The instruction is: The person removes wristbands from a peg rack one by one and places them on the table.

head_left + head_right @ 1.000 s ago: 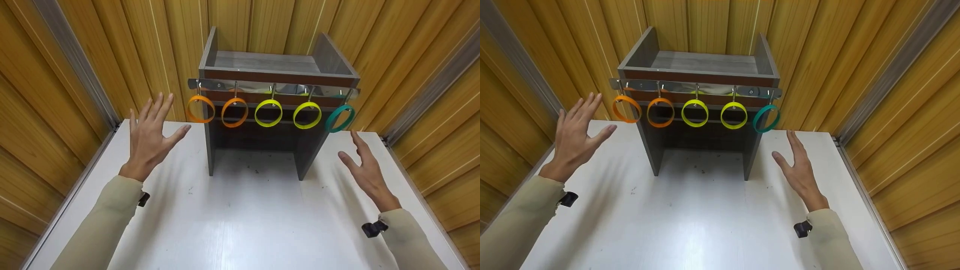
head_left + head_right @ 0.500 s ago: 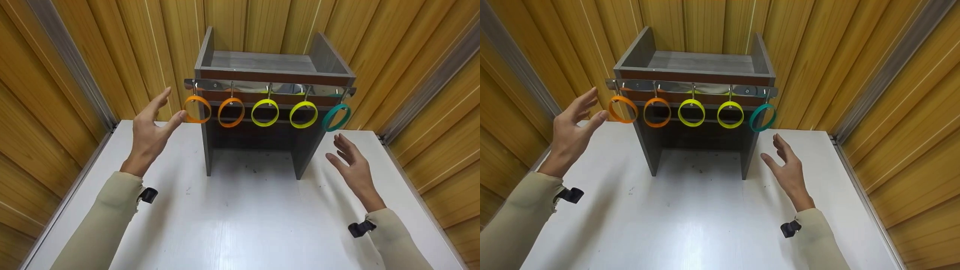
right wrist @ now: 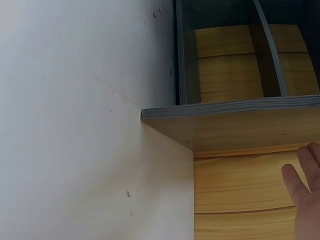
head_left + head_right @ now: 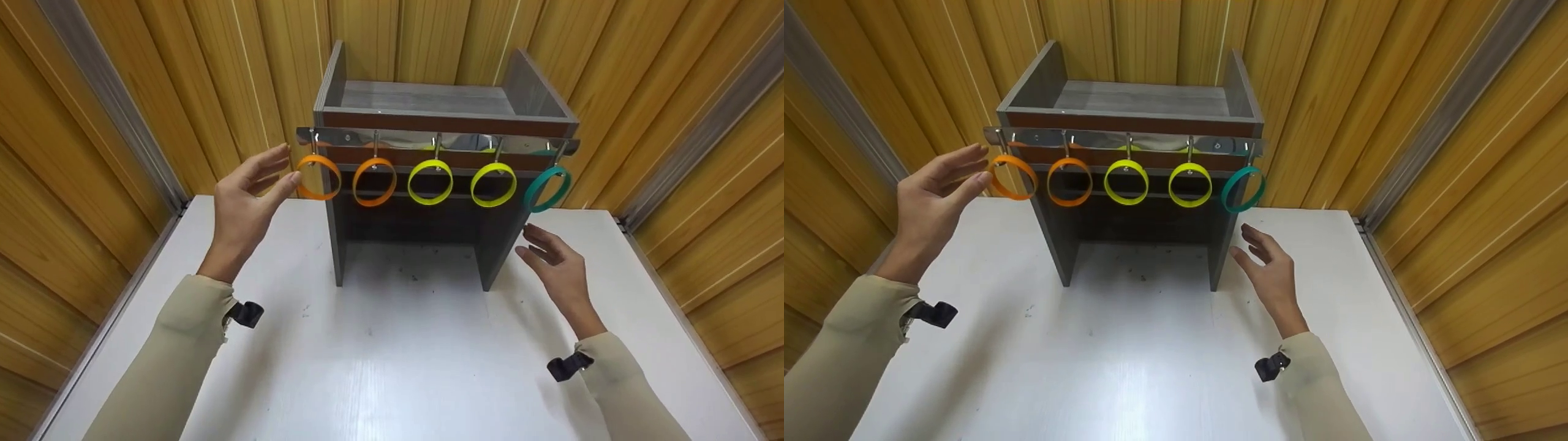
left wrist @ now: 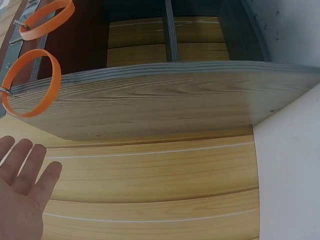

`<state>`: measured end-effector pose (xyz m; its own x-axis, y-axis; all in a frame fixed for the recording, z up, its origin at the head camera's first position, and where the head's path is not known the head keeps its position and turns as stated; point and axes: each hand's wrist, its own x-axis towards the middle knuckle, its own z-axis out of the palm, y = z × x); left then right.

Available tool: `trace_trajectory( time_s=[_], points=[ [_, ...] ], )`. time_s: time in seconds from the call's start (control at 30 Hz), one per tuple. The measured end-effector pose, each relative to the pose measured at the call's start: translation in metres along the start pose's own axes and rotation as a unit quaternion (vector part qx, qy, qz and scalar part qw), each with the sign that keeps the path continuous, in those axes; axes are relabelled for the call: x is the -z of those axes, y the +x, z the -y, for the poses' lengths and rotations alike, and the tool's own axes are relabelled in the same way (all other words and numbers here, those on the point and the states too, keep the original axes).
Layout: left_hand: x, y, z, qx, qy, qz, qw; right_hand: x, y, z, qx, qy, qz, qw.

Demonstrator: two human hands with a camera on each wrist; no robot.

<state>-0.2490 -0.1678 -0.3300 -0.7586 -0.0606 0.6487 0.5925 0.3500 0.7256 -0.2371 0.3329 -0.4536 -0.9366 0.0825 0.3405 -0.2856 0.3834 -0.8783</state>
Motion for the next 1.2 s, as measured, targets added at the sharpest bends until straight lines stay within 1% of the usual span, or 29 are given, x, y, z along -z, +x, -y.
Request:
trace_trajectory(
  time_s=[0.2,0.4,0.53,0.73,1.0,1.1,1.2],
  points=[
    [-0.004,0.003,-0.003,-0.004,-0.042,0.008,0.9991,-0.009,0.001,0.0,-0.008,0.016,-0.001,0.9998],
    [-0.008,0.006,-0.006,-0.006,-0.06,0.014,0.9981,-0.014,0.0,-0.004,0.007,0.047,-0.015,0.9987],
    [-0.008,0.005,-0.008,-0.001,-0.068,0.013,0.9976,-0.017,-0.001,-0.006,0.006,0.044,-0.019,0.9988],
    [-0.008,0.005,-0.008,0.003,-0.067,0.009,0.9977,-0.022,0.001,-0.01,0.003,0.026,-0.036,0.999],
    [-0.007,0.006,-0.012,0.004,-0.057,0.017,0.9982,-0.026,0.002,-0.012,0.018,0.019,-0.068,0.9974],
    [-0.006,0.008,-0.015,0.005,-0.057,0.011,0.9983,-0.028,0.002,-0.013,0.019,0.013,-0.079,0.9966],
    [-0.006,0.01,-0.017,-0.001,-0.061,0.001,0.9981,-0.031,0.002,-0.014,0.018,0.009,-0.088,0.9959]
  ],
)
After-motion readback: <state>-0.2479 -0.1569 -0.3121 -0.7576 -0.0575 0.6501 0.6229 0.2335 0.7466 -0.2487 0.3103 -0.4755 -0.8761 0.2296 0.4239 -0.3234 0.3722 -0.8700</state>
